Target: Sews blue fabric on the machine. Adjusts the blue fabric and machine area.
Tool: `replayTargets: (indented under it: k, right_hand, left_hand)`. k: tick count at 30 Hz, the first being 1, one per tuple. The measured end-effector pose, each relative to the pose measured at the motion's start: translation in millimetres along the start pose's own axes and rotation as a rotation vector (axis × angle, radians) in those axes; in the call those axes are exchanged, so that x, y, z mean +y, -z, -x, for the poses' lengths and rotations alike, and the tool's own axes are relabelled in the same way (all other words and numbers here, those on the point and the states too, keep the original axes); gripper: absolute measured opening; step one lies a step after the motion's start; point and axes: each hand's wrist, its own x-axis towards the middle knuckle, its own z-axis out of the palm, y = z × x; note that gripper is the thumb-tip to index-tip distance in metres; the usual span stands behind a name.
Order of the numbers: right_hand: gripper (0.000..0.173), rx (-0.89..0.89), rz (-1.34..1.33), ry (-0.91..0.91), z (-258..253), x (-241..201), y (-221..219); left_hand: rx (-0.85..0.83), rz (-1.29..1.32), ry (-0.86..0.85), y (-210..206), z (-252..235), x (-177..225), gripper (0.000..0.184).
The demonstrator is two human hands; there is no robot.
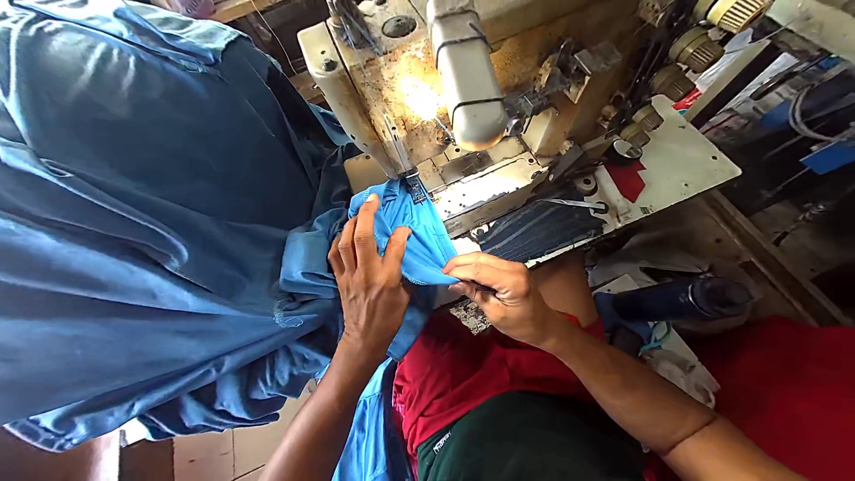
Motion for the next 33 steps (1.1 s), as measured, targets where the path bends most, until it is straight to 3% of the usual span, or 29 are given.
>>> replayTargets:
  k: [5,14,23,29,33]
  right_hand:
    - [0.013,0.009,-0.03,-0.072,-2.0,3.5,2.6]
    - [0.011,0.049,-0.032,-0.134,-39.7,19.3,-5.0]
    - [0.012,0.038,-0.04,-0.084,-54.5,33.2,-12.6]
    - [0.019,-0.107,0.091,-0.003,-51.3,8.2,22.9]
    - [0.018,-0.146,-0.002,0.029,-42.9,-25.1,70.5]
  left_hand:
    - [-0.1,0.007,-0.017,21.6,-5.0,-8.0,0.049]
    - [-0.23,0.148,-0.007,33.1,-37.1,-33.5,0.037]
    - [-0.095,0.255,0.0,12.8,-20.7,-41.0,0.041]
    - [-0.095,0.242,-0.047,6.6,-17.1,-37.0,0.05]
    - [-0.136,0.436,-0.044,18.1,-22.4,-42.5,0.045]
